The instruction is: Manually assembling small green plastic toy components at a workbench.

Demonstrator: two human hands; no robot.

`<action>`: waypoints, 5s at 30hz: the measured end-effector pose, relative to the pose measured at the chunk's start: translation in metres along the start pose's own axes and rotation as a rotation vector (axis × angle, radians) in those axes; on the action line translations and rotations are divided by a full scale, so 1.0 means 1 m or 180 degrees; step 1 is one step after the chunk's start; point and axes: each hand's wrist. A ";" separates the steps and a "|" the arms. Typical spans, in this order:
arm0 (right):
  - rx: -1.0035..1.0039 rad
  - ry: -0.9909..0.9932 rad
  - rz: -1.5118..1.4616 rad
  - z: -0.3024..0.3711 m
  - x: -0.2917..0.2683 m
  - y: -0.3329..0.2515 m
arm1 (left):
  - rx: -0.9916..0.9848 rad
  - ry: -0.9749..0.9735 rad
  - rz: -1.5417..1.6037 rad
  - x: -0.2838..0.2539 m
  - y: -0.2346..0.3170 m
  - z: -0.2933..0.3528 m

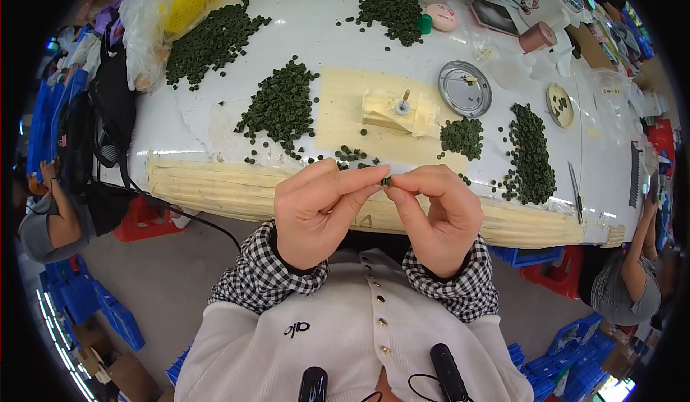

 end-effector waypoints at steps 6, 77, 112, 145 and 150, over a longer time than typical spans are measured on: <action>0.0025 0.0031 0.0022 0.001 0.000 0.001 | 0.0010 0.0006 -0.0009 0.001 0.000 0.000; -0.0331 -0.0236 0.0254 0.011 0.006 -0.007 | -0.0133 0.0506 0.0306 -0.002 -0.001 0.019; 0.0174 0.0363 0.0154 0.017 0.000 -0.003 | -0.0372 0.0202 -0.0626 -0.013 -0.019 0.020; -0.0440 0.0268 0.1525 0.011 -0.036 0.009 | -0.2222 0.0992 0.4639 -0.035 -0.025 0.003; -0.0259 -0.0149 0.2038 -0.003 -0.056 0.010 | -0.2193 0.0789 0.4426 -0.041 -0.027 -0.011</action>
Point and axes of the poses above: each hand's wrist, its own z-axis away from the middle knuckle, its own x-axis out of the palm, y = z × x, and after that the axes turned 4 degrees about z, right-handed
